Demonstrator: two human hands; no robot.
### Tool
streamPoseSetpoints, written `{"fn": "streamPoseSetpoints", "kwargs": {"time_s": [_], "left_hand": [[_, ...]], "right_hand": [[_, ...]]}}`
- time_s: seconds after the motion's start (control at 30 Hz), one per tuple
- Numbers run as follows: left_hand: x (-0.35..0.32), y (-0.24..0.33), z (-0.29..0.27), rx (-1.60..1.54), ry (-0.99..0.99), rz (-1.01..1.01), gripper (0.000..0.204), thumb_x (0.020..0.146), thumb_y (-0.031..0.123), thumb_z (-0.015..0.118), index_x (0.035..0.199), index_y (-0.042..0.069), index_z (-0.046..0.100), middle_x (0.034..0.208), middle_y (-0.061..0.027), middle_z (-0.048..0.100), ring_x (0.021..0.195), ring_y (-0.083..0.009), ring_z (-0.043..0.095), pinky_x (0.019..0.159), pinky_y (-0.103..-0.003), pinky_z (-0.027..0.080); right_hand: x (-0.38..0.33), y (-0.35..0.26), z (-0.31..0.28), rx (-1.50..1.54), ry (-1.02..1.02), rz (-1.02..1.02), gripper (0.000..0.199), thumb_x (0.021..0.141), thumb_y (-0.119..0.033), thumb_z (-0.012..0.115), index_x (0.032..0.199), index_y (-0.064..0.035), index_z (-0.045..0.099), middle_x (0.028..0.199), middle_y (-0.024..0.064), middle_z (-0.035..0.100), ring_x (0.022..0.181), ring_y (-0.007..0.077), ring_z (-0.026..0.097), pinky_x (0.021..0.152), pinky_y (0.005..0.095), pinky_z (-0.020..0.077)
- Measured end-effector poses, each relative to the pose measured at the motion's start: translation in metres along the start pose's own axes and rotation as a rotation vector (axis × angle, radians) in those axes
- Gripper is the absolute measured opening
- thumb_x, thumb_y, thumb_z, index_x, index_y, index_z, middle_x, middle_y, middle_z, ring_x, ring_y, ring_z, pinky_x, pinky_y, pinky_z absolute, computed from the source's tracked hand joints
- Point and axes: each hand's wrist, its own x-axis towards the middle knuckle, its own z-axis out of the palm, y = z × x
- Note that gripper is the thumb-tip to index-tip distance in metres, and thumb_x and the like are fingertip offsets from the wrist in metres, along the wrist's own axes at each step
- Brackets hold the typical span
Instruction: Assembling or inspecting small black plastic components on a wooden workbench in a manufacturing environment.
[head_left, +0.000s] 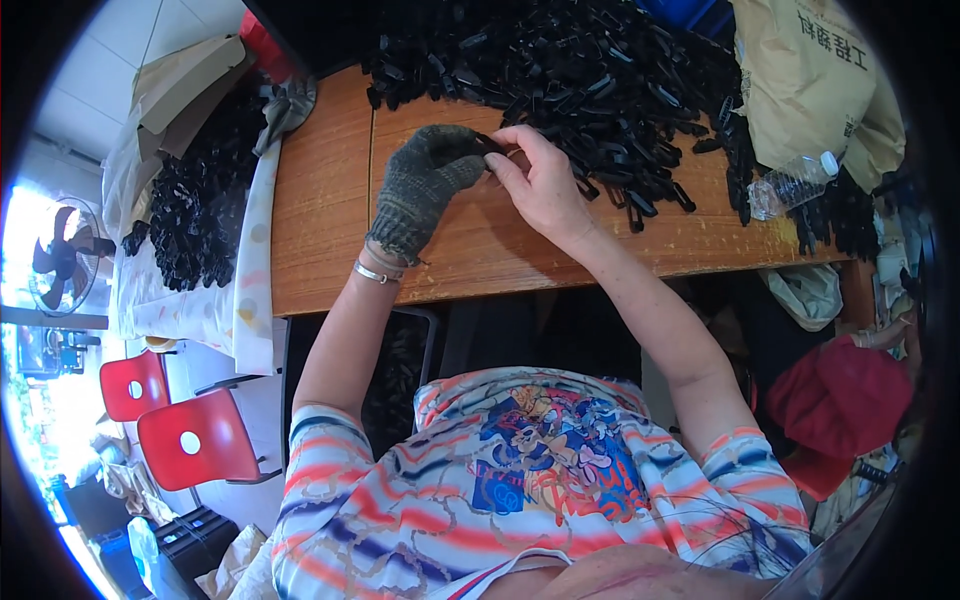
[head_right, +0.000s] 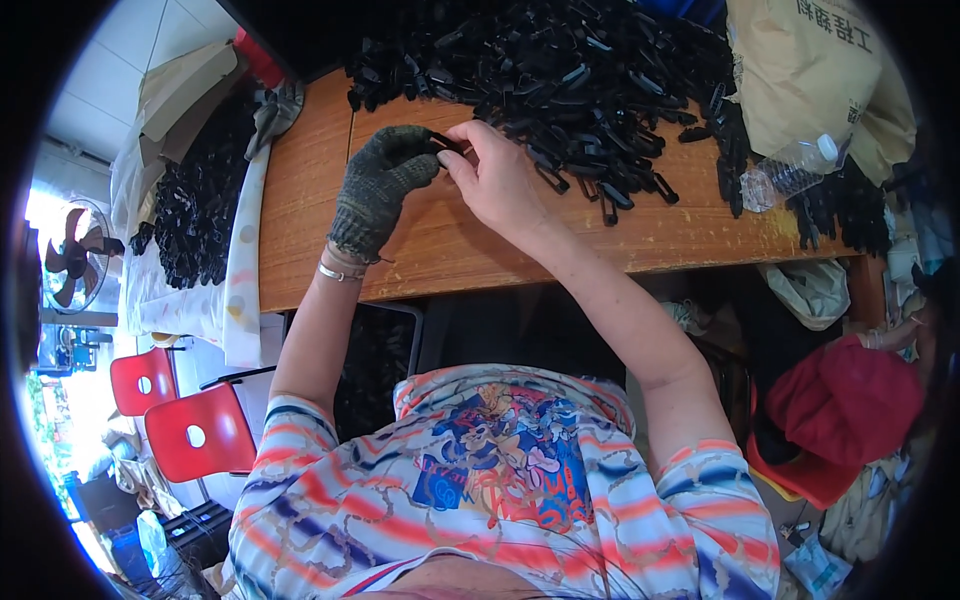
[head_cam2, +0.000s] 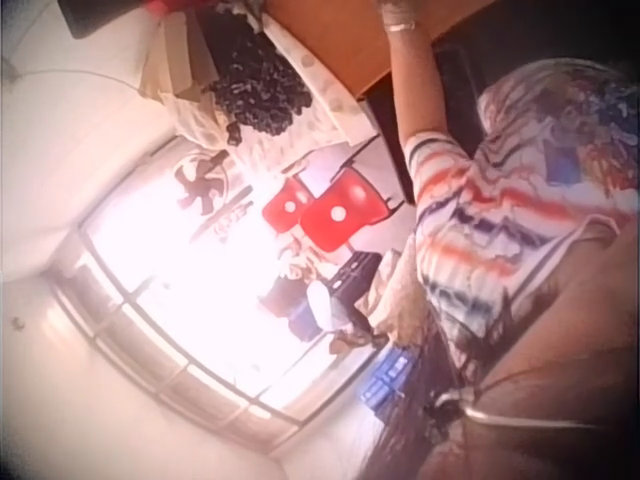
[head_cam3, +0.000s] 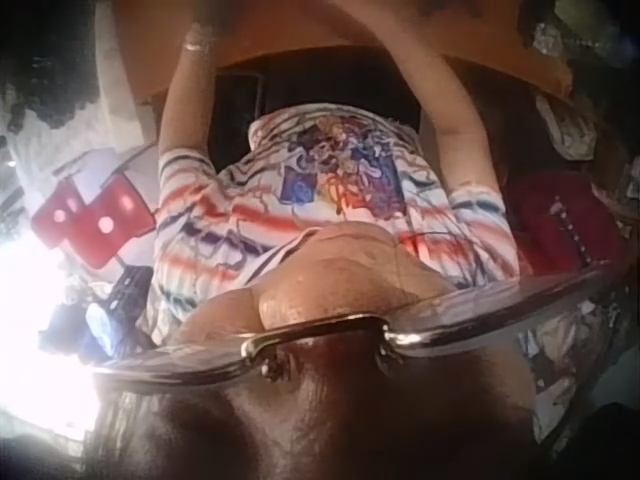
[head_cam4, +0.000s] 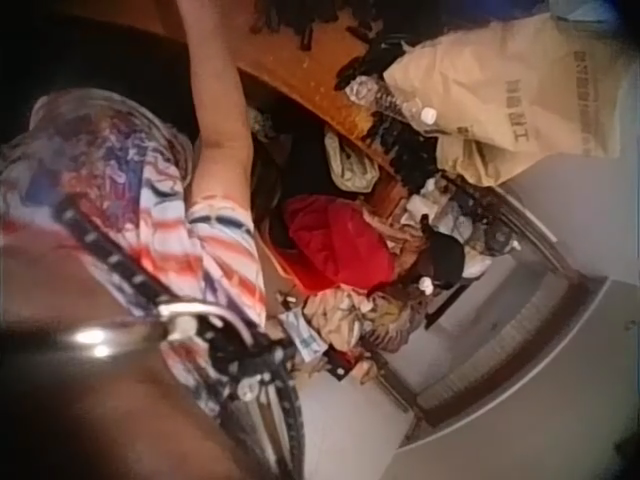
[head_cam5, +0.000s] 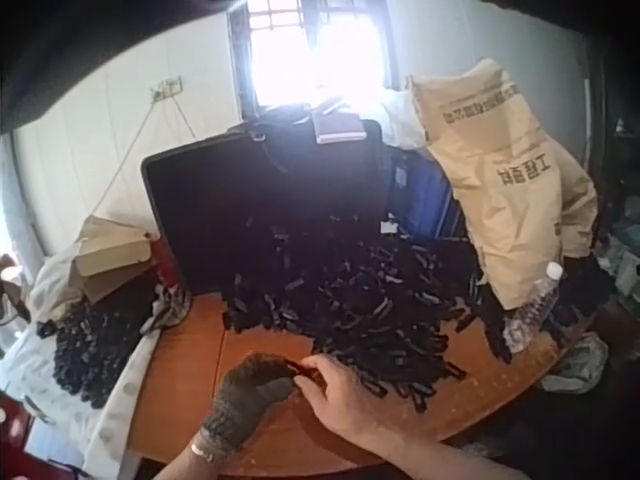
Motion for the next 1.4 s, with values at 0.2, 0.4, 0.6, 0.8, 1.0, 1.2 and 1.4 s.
{"fn": "streamPoseSetpoints", "kwargs": {"time_s": [0.2,0.4,0.6,0.8,1.0,1.2,1.4], "left_hand": [[-0.012,-0.013,0.013,-0.451,0.106,-0.157,0.028,0.091,0.011,0.071,0.118,0.003,0.066,0.104,-0.0066,0.071,0.092,-0.0147,0.068,0.08,-0.027,0.056],[-0.012,-0.01,0.016,-0.353,0.171,-0.169,0.027,0.094,0.009,0.065,0.121,0.003,0.065,0.101,-0.006,0.071,0.081,-0.0114,0.067,0.068,-0.024,0.055],[-0.012,-0.007,0.017,-0.155,0.185,-0.089,0.028,0.094,0.011,0.066,0.122,0.004,0.066,0.1,-0.0058,0.072,0.075,-0.0102,0.067,0.062,-0.022,0.054],[-0.017,-0.01,0.019,-0.065,0.191,-0.025,0.031,0.094,0.01,0.066,0.125,0.004,0.065,0.103,-0.0055,0.072,0.076,-0.0089,0.067,0.062,-0.021,0.054],[-0.029,-0.014,0.031,-0.091,0.207,0.033,0.033,0.094,0.009,0.065,0.127,0.006,0.065,0.106,-0.0065,0.072,0.088,-0.012,0.067,0.073,-0.025,0.055],[-0.038,-0.023,0.025,0.145,0.113,0.061,0.024,0.094,0.009,0.064,0.117,0.005,0.067,0.102,-0.007,0.07,0.089,-0.0143,0.066,0.076,-0.028,0.054],[-0.042,-0.033,0.014,-0.16,0.082,-0.024,0.014,0.096,0.007,0.061,0.108,0.003,0.067,0.097,-0.0062,0.067,0.088,-0.0144,0.063,0.077,-0.029,0.053]], "right_hand": [[-0.008,-0.013,0.006,0.167,0.033,0.091,0.017,0.094,-0.005,0.064,0.108,0.0034,0.06,0.089,0.0094,0.068,0.075,0.0143,0.068,0.066,0.0247,0.0539],[-0.007,-0.009,0.001,0.063,0.093,-0.038,0.019,0.092,-0.006,0.067,0.108,0.003,0.062,0.093,0.0088,0.065,0.076,0.0135,0.066,0.066,0.0239,0.0531],[-0.006,-0.009,-0.001,-0.01,0.084,-0.078,0.02,0.088,-0.004,0.071,0.107,0.0017,0.065,0.094,0.0093,0.065,0.073,0.0145,0.066,0.064,0.0249,0.053],[-0.008,-0.003,0.004,-0.063,0.102,-0.122,0.021,0.085,-0.004,0.074,0.104,0.0018,0.067,0.089,0.0094,0.064,0.067,0.0159,0.065,0.06,0.0263,0.0524],[-0.02,0.005,0.009,-0.268,0.135,-0.249,0.023,0.079,-0.002,0.076,0.099,0.0002,0.066,0.09,0.0113,0.063,0.068,0.0229,0.066,0.059,0.0321,0.0525],[-0.035,0.0,0.016,-0.252,0.134,-0.108,0.04,0.078,-0.004,0.077,0.113,-0.0023,0.058,0.095,0.0109,0.061,0.075,0.0287,0.066,0.066,0.0376,0.0521],[-0.047,-0.001,0.033,-0.18,-0.147,0.161,0.03,0.088,-0.016,0.071,0.109,-0.0007,0.055,0.085,0.0157,0.063,0.078,0.036,0.065,0.068,0.0441,0.0507]]}}
